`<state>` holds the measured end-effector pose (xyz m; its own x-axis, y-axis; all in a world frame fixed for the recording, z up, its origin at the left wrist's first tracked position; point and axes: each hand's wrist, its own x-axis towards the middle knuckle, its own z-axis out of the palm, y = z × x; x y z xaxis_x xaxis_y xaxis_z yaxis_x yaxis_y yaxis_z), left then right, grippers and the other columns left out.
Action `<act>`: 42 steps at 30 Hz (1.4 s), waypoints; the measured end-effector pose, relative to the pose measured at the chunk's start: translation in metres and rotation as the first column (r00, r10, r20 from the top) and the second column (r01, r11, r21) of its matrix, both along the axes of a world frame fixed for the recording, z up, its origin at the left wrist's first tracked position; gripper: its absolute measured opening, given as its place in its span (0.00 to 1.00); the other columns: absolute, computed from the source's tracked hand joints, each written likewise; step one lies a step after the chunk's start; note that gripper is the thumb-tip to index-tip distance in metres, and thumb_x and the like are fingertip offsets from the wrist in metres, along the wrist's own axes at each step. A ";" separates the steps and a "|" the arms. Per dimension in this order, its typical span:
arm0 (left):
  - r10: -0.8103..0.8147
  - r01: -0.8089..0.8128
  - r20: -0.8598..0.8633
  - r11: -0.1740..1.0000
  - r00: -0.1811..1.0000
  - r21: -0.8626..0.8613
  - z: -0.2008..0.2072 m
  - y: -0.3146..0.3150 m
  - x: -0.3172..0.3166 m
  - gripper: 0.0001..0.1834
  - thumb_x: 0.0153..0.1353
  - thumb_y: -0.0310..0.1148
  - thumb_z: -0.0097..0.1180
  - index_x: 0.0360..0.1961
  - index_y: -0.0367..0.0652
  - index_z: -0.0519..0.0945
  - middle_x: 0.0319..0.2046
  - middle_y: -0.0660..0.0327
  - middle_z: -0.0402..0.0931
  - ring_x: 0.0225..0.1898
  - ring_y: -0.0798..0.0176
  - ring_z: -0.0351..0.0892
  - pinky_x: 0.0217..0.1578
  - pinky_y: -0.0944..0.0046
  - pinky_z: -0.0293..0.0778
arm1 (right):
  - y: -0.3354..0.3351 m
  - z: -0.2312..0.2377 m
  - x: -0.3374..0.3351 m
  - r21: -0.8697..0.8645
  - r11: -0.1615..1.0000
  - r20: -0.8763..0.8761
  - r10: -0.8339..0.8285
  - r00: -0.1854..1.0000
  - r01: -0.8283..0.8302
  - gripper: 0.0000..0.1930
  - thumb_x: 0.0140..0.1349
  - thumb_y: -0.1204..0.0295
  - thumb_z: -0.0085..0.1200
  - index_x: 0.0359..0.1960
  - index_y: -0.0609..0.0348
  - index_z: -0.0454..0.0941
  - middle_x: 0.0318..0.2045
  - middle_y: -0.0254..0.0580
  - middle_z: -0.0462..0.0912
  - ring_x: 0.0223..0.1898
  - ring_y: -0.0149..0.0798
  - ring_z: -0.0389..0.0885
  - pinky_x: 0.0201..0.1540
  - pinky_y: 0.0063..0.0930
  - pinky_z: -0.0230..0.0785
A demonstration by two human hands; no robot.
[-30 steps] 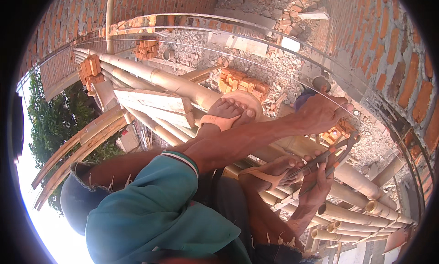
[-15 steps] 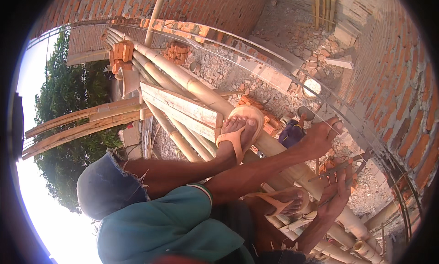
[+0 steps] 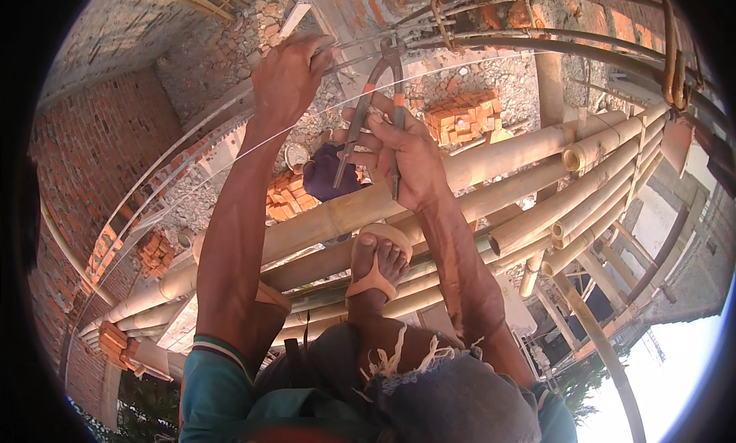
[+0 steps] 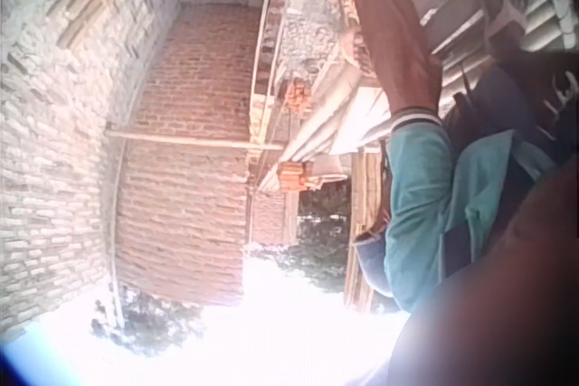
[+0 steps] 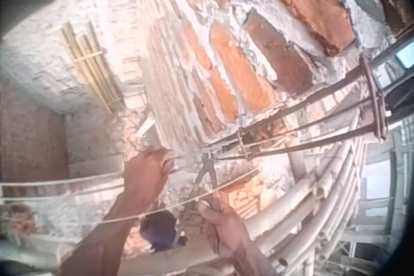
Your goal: The person secures vertical steel rebar to a brick wall using pliers and wire while standing on bamboo scaffolding. They repeatedly wrap and twist wire around the rebar and wall anchors, then cut the excess wire.
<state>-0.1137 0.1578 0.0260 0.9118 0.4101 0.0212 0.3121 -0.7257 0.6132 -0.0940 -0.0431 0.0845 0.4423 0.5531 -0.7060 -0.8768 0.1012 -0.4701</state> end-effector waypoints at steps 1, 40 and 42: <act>-0.030 0.030 -0.040 1.000 0.999 0.005 -0.001 0.002 0.003 0.15 0.65 0.44 0.62 0.45 0.47 0.87 0.40 0.53 0.85 0.40 0.47 0.86 0.40 0.49 0.81 | 0.001 0.001 0.000 -0.006 1.000 -0.014 -0.008 1.000 0.007 0.24 0.75 0.71 0.47 0.69 0.64 0.62 0.56 0.53 0.79 0.54 0.51 0.83 0.53 0.46 0.82; -0.032 0.015 -0.253 0.997 0.967 -0.071 -0.007 0.006 0.017 0.19 0.64 0.54 0.61 0.45 0.54 0.88 0.27 0.54 0.85 0.33 0.48 0.86 0.35 0.49 0.79 | 0.018 -0.009 0.000 0.099 0.980 -0.228 -0.146 0.962 0.173 0.12 0.75 0.64 0.50 0.52 0.56 0.71 0.35 0.37 0.74 0.30 0.36 0.72 0.32 0.36 0.67; -0.030 0.009 -0.257 0.997 0.966 -0.082 -0.006 0.007 0.018 0.19 0.64 0.55 0.61 0.45 0.54 0.88 0.26 0.54 0.85 0.33 0.48 0.86 0.35 0.48 0.79 | 0.015 -0.005 0.002 0.085 0.983 -0.210 -0.143 0.967 0.164 0.11 0.74 0.65 0.50 0.51 0.56 0.70 0.35 0.37 0.74 0.30 0.35 0.72 0.32 0.35 0.67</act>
<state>-0.0957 0.1647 0.0199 0.8901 0.3829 -0.2471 0.4531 -0.6856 0.5697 -0.0923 -0.0278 0.0796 0.3816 0.5628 -0.7333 -0.9226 0.2801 -0.2652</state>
